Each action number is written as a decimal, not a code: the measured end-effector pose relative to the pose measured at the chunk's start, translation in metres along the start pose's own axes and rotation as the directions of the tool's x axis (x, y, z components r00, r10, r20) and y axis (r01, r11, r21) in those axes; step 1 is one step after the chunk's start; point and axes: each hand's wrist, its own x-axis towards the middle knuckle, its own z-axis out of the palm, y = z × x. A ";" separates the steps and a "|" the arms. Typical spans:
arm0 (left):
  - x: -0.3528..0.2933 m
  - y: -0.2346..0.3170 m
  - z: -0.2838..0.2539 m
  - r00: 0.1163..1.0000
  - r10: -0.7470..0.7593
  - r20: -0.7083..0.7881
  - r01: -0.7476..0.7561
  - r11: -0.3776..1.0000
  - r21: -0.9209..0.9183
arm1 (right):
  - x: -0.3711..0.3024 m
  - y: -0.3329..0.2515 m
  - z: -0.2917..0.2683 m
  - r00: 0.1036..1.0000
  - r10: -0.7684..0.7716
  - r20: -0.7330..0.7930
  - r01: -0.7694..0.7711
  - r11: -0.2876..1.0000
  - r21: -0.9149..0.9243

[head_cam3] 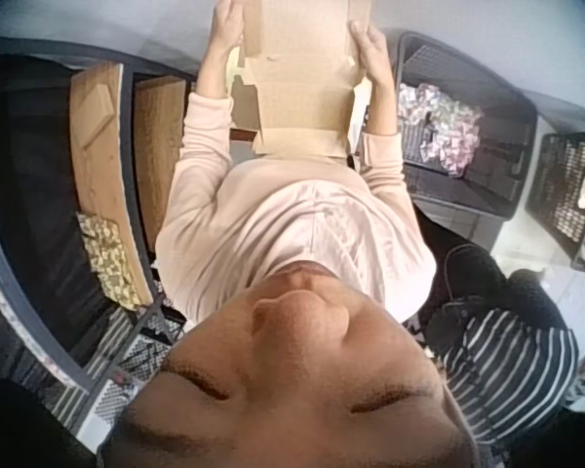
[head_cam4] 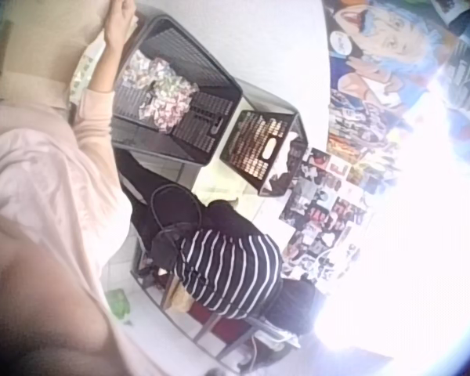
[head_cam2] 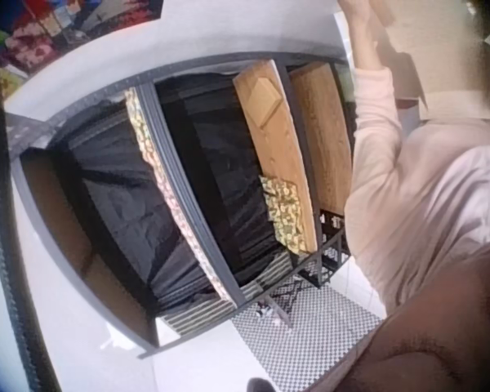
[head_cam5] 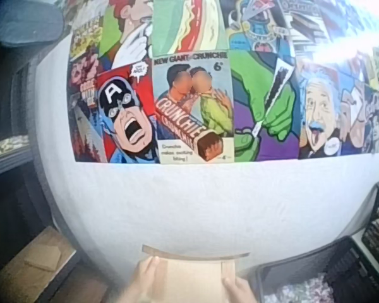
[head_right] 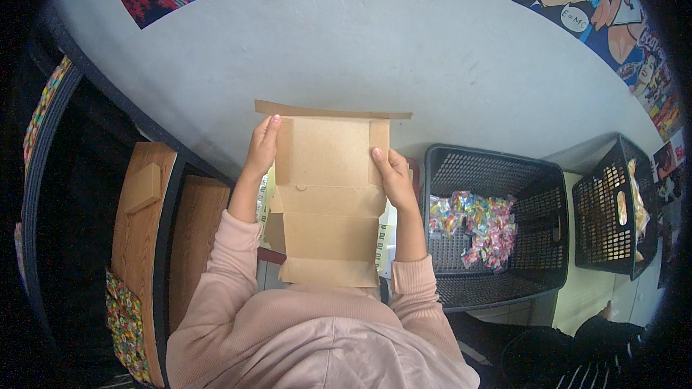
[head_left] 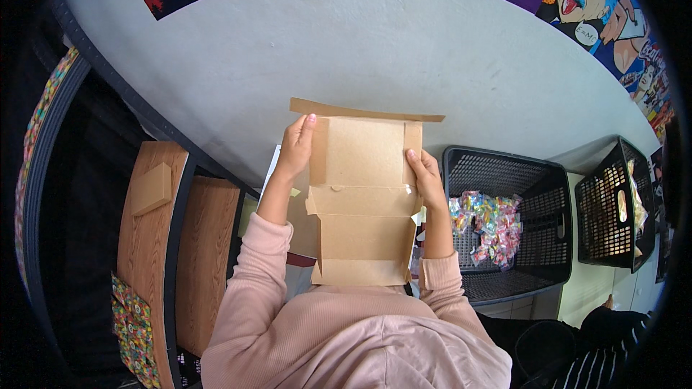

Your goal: The person assembles a flat cardboard box by folding the flaps and tucking the tabs into slots to form a rectangular container. They then place a clear plastic bag filled with colorful candies into the assembled box and set it on a shelf.

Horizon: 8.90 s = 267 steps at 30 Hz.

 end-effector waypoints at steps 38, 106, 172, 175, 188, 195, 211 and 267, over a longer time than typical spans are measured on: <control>-0.005 0.023 -0.007 0.988 -0.024 -0.150 -0.057 0.857 -0.512 | 0.029 -0.073 0.008 0.835 -0.547 0.063 0.540 0.835 0.107; -0.004 0.030 -0.004 0.985 -0.111 0.133 0.165 0.843 -0.512 | 0.046 -0.054 0.021 0.983 -0.128 -0.132 0.130 0.992 0.004; -0.106 -0.025 -0.030 0.535 -0.680 0.501 0.692 0.693 0.201 | -0.049 -0.049 0.045 0.737 -0.619 0.272 0.617 0.451 -0.644; -0.106 -0.004 -0.028 0.668 -0.450 0.592 0.498 0.862 0.093 | -0.047 -0.051 0.046 0.696 -0.642 0.320 0.653 0.382 -0.654; -0.100 0.040 0.035 0.981 -0.114 0.158 0.183 0.821 -0.541 | -0.053 -0.074 0.055 0.628 -0.592 0.506 0.681 0.103 -0.725; -0.100 0.048 0.024 0.999 -0.031 -0.022 0.011 0.788 -0.616 | -0.055 -0.051 0.044 0.547 -0.791 0.275 0.728 0.287 -0.622; -0.098 0.080 0.024 0.997 0.064 -0.035 -0.073 0.872 -0.484 | -0.053 -0.077 0.052 0.497 -0.788 0.363 0.843 0.340 -0.416; -0.104 0.100 0.015 0.987 -0.127 0.102 0.160 0.880 -0.448 | -0.053 -0.091 0.083 0.811 -0.497 0.309 0.582 0.626 -0.520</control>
